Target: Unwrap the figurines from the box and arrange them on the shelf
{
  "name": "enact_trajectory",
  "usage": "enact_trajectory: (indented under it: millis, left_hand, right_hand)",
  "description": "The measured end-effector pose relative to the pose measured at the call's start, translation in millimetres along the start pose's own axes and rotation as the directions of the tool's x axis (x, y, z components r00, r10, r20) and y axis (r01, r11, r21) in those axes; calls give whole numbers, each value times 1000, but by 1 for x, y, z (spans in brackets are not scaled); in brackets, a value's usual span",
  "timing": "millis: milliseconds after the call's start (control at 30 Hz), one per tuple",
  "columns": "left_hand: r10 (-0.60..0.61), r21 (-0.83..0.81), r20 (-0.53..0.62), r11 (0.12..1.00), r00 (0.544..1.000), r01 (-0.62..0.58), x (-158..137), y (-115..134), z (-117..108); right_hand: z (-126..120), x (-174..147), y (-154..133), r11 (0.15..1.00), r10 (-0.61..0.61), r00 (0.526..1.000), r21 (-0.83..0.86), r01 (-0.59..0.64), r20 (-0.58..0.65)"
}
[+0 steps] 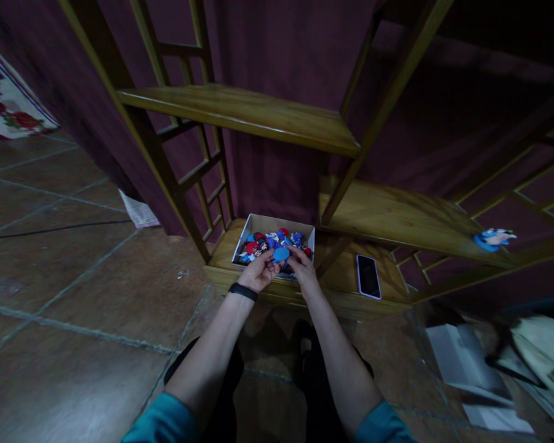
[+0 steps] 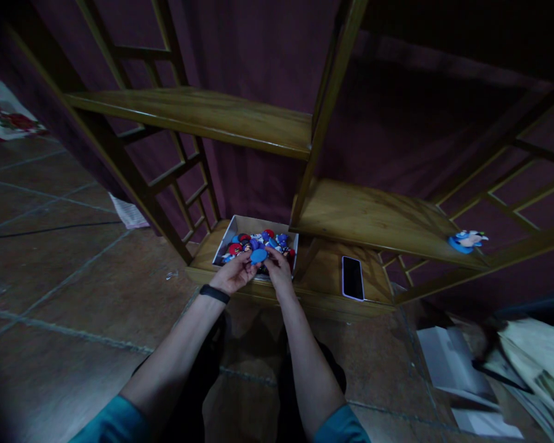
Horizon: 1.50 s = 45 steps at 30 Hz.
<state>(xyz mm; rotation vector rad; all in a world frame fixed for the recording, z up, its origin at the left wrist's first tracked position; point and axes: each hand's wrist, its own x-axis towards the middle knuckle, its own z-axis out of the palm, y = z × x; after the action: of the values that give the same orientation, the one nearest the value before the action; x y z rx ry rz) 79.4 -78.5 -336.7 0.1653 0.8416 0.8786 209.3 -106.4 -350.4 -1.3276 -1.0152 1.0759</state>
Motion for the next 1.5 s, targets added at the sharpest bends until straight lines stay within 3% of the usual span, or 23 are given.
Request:
enact_trajectory:
  millis: [100,300,633,967,1500]
  left_hand:
    - [-16,27,15,1000,1000,15,-1,-1,1]
    - [9,119,-9,993,1000,-8,0,-3,-1]
    - [171,410,-123,906,978,-107,3,-8,-3]
    - [201,443,-91,885,975,-141,4,-8,-4]
    - [147,502,-17,856,989,-119,-1,-7,-1]
  right_hand:
    - [0,-2,-4,999,-46,998,10,46,51]
    - [2,-1,-4,997,20,999,75,-24,44]
    - [0,3,3,994,91,995,50,-93,31]
    - [1,4,4,988,131,991,78,-133,35]
    - [-3,7,12,973,219,976,71,-219,7]
